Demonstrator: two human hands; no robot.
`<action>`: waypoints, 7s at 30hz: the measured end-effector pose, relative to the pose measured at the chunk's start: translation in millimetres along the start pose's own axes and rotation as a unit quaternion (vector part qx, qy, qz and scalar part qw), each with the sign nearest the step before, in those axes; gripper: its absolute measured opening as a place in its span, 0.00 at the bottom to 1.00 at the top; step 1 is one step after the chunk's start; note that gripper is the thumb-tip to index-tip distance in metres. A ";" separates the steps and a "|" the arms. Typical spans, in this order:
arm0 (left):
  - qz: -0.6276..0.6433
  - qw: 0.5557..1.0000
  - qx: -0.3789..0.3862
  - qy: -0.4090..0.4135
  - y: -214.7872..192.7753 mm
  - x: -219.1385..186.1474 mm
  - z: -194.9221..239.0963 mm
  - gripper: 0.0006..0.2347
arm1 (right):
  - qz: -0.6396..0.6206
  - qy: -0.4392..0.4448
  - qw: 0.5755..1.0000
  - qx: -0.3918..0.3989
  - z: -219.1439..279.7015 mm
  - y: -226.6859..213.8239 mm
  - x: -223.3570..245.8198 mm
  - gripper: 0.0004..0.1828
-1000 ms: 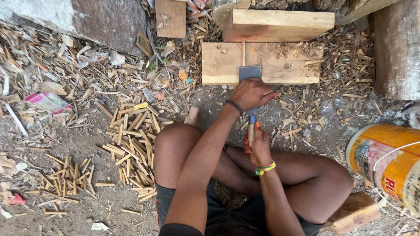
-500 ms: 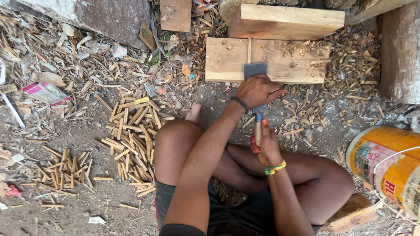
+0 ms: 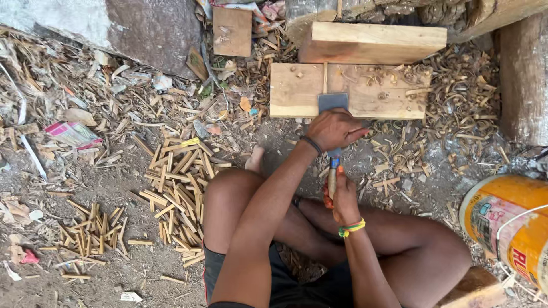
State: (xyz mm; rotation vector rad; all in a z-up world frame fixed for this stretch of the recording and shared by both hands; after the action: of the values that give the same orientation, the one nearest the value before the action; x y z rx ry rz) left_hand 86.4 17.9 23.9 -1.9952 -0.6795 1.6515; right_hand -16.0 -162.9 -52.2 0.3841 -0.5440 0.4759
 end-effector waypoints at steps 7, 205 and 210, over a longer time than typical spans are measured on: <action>-0.014 1.000 0.020 0.009 -0.2 4.2 -0.9 0.15 | 0.011 -0.048 0.999 -0.005 -14.6 4.6 -2.2 0.26; -0.055 0.989 0.140 0.003 14.2 64.0 -48.6 0.18 | 0.016 -0.047 0.999 0.019 -51.1 30.3 49.1 0.32; 0.012 0.990 0.132 -0.044 5.4 55.9 -44.0 0.15 | 0.016 -0.118 0.991 0.056 -61.4 40.8 54.6 0.33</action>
State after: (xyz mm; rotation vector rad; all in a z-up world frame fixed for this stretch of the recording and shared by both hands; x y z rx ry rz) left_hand 139.0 47.6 -14.1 -1.7592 -0.4399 1.7516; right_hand 28.2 -82.9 -60.5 0.5448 -0.7557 0.4970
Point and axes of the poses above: each hand's wrist, its own z-axis away from the middle knuckle, its own y-axis out of the palm, x = y × z, the point moved 9 cm from there along -z, towards the middle knuckle, and after that the axes turned 15 degrees about x, right-handed, at the moved point
